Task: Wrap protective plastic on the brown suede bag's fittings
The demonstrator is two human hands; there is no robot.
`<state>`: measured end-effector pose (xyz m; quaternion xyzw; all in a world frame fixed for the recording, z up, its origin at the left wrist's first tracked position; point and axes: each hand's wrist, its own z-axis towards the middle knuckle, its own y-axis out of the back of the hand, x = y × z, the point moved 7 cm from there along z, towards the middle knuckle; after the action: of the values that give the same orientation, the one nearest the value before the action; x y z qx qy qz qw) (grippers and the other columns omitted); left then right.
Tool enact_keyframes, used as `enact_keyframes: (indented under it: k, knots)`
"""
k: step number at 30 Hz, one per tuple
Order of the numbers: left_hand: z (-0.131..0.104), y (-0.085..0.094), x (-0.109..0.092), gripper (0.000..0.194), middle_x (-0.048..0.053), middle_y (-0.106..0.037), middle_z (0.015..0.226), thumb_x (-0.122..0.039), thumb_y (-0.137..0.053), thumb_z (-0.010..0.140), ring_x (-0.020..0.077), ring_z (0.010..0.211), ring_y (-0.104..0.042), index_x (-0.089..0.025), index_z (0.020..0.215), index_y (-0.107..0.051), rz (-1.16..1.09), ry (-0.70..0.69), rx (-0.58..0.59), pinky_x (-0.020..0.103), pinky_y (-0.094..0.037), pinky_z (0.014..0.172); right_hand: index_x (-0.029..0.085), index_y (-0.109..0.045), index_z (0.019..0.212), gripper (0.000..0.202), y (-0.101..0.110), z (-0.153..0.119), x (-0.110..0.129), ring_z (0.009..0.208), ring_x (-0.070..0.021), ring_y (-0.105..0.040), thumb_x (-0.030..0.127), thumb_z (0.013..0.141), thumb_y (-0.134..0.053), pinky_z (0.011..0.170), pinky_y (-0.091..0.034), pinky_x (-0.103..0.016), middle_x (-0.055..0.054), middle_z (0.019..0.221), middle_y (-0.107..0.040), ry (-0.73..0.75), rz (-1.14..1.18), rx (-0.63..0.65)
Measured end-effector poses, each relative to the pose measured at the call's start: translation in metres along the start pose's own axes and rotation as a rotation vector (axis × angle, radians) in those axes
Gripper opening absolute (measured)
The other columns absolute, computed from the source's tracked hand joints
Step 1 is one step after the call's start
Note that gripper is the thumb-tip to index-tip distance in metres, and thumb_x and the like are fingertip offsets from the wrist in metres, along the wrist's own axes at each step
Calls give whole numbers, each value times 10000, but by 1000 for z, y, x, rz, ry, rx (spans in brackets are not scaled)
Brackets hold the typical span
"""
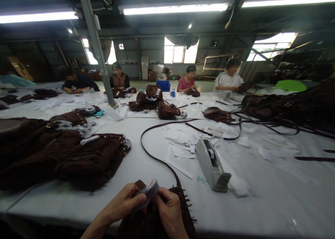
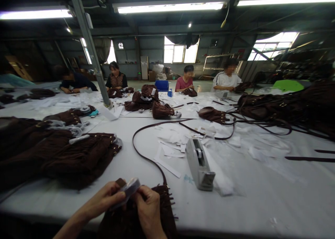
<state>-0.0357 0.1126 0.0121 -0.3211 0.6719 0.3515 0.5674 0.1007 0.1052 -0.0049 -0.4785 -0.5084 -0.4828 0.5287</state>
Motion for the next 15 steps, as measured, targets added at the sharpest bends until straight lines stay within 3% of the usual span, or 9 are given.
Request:
enact_keyframes:
  k: [3, 6, 9, 11, 15]
  knots:
    - [3, 1, 4, 437, 52, -633, 618, -515, -619, 822, 128, 546, -504, -90, 759, -700, -66, 21, -15, 211, -307, 493, 164, -655, 799, 223, 0, -4, -6, 546, -137, -514, 387, 807, -656, 534, -418, -247, 4, 626, -590, -66, 92, -35]
    - [6, 5, 10, 439, 47, -636, 582, -516, -640, 801, 117, 510, -488, -85, 751, -702, -134, 40, -25, 207, -292, 480, 196, -566, 936, 198, 2, -11, -3, 668, -167, -598, 270, 780, -663, 628, -488, -268, -6, 768, -638, -29, 136, 50]
    - [7, 8, 17, 451, 50, -639, 566, -526, -647, 788, 113, 491, -486, -82, 728, -694, -168, 57, -31, 205, -287, 472, 224, -536, 1092, 476, 6, -19, 12, 935, -223, -617, 69, 657, -654, 845, -501, -349, -46, 1016, -639, 177, -120, 215]
    - [7, 9, 20, 461, 48, -634, 554, -539, -648, 780, 111, 479, -484, -85, 711, -687, -190, 70, -18, 205, -278, 461, 241, -499, 1233, 704, 13, -24, 23, 1160, -284, -521, 2, 588, -651, 990, -432, -433, -99, 1246, -548, 360, -370, 235]
    - [6, 2, 19, 483, 42, -611, 524, -561, -667, 750, 99, 437, -454, -84, 679, -677, -219, 88, 65, 209, -250, 434, 269, -337, 1420, 940, 20, -21, 39, 1361, -352, -304, 50, 606, -755, 1098, -289, -561, -140, 1492, -327, 523, -705, 253]
